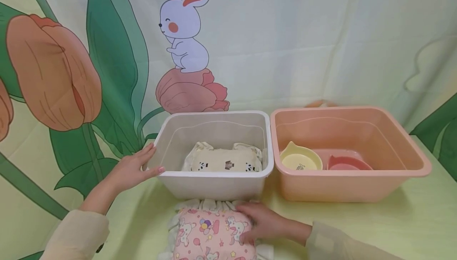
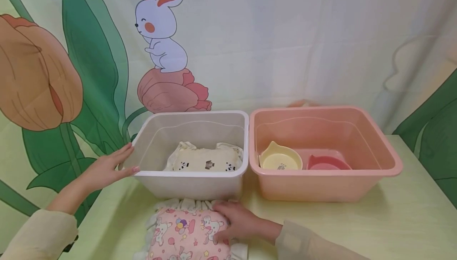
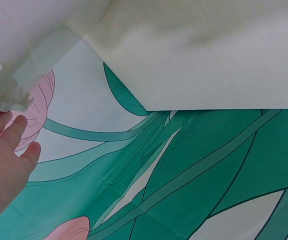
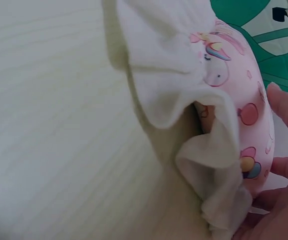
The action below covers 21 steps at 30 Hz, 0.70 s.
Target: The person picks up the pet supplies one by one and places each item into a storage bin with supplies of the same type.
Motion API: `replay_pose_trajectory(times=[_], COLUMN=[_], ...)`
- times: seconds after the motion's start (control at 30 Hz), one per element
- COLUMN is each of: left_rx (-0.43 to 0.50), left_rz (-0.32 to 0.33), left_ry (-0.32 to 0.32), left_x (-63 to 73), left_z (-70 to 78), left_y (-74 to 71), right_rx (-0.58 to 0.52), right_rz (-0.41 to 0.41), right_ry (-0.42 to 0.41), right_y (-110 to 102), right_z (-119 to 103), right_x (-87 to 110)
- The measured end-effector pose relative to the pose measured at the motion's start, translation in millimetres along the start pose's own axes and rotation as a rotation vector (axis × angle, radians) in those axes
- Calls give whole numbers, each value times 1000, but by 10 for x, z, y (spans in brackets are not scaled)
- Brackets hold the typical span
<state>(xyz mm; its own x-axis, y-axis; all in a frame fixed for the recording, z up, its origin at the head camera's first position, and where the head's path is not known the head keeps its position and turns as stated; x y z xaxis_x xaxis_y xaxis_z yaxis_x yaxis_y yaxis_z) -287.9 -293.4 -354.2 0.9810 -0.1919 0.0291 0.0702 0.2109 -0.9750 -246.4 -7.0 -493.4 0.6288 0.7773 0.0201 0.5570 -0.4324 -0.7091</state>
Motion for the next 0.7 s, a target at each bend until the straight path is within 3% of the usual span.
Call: replay_pose_trajectory(times=[0.2, 0.47, 0.7], left_rx=[2, 2, 6], left_rz=[0, 0, 2], left_ry=[1, 0, -1], left_x=[-2, 3, 9], left_z=[-2, 4, 11], left_y=[0, -6, -16], right_rx=[61, 182, 203], right_rz=[-20, 8, 12], right_ry=[47, -11, -9], right_y=[67, 84, 90], right_z=[13, -58, -86], right_x=[32, 31, 44])
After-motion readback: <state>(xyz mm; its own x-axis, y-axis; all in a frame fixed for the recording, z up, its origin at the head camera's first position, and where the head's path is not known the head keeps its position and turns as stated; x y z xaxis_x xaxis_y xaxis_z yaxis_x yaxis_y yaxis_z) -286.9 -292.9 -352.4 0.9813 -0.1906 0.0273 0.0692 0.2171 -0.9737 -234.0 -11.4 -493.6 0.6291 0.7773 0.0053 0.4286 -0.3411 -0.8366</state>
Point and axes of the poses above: each hand's wrist, its own x-axis away from the middle knuckle, its own y-axis out of the palm, z = x × y, the point moved 8 cm from there along -x, towards the middle knuckle, and after that the axes turned 2 degrees about -y, right-handed, at the moved point
